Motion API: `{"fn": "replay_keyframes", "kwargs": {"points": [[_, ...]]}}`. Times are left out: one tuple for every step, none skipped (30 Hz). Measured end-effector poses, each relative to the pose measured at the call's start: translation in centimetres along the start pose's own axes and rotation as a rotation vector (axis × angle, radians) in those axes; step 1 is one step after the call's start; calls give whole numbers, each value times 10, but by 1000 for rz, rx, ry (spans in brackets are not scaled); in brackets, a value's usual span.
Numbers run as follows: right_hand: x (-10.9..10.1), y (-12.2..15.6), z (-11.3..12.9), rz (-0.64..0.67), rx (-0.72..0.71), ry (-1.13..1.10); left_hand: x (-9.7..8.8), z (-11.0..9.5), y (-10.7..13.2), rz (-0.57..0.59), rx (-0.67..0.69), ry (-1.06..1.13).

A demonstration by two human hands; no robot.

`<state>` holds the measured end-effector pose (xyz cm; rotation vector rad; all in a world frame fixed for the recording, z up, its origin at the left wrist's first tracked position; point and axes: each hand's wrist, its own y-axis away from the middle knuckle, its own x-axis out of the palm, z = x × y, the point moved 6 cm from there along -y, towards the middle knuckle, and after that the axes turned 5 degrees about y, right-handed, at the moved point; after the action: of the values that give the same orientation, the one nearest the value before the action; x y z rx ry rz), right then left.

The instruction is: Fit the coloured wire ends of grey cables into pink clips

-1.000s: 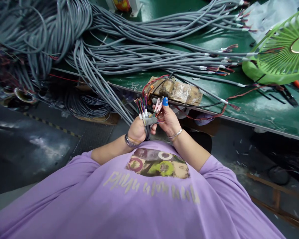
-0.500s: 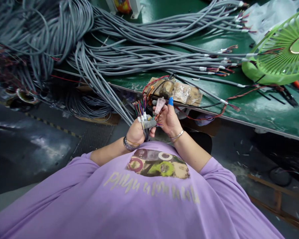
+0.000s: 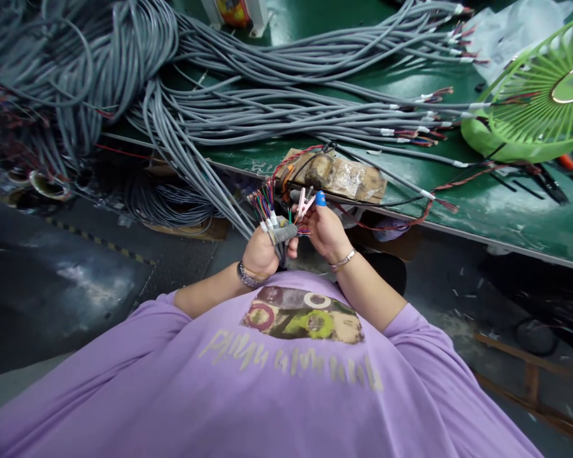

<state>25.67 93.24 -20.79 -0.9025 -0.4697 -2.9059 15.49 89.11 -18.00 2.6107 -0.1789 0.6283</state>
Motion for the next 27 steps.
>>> {"fn": "replay_keyframes", "kwargs": {"points": [[1, -1, -1, 4, 15, -2, 0, 1, -1, 1, 0, -3], [2, -2, -1, 13, 30, -2, 0, 1, -1, 3, 1, -6], [4, -3, -1, 25, 43, 1, 0, 2, -2, 3, 4, -5], [5, -3, -1, 40, 54, 5, 0, 2, -2, 4, 7, -2], [6, -4, -2, 54, 64, 9, -1, 3, -3, 4, 10, 2], [7, -5, -2, 62, 70, 10, -1, 3, -3, 3, 12, 5], [7, -6, -3, 63, 74, 6, -1, 4, -3, -2, 11, 7], [7, -7, -4, 56, 76, -5, -2, 4, -3, -9, 9, 8], [6, -8, -4, 43, 76, -23, -2, 5, -3, -17, 6, 8], [6, -9, -5, 27, 75, -45, -3, 5, -3, -24, 3, 7], [5, -10, -5, 10, 75, -68, -3, 5, -3, -28, 0, 7], [5, -10, -5, -5, 77, -90, -3, 5, -3, -28, -1, 7], [5, -10, -6, -16, 80, -109, -3, 5, -3, -25, -2, 9], [5, -9, -6, -21, 83, -124, -2, 5, -3, -23, -4, 11], [6, -8, -6, -20, 88, -137, -2, 5, -3, -20, -5, 13], [6, -7, -6, -15, 92, -148, -2, 5, -2, -16, -7, 15], [6, -6, -6, -5, 96, -155, -2, 5, -1, -13, -8, 16], [6, -4, -6, 5, 100, -160, -1, 4, 0, -8, -6, 15], [6, -3, -6, 14, 107, -163, -1, 4, 2, -3, -6, 11], [5, -1, -6, 21, 116, -162, -2, 4, 3, 1, -6, 5], [4, 0, -6, 27, 124, -159, -2, 3, 5, 3, -5, -2], [4, 1, -5, 33, 132, -153, -3, 3, 6, 3, -1, -5], [3, 2, -4, 39, 138, -143, -4, 3, 7, 2, 4, -4], [3, 2, -2, 45, 138, -129, -5, 3, 8, 0, 12, -1], [3, 3, 0, 48, 133, -112, -6, 2, 9, -4, 21, 3], [4, 3, 1, 47, 122, -90, -6, 2, 9, -7, 31, 6], [4, 4, 3, 41, 105, -65, -6, 1, 9, -11, 41, 2]]}}
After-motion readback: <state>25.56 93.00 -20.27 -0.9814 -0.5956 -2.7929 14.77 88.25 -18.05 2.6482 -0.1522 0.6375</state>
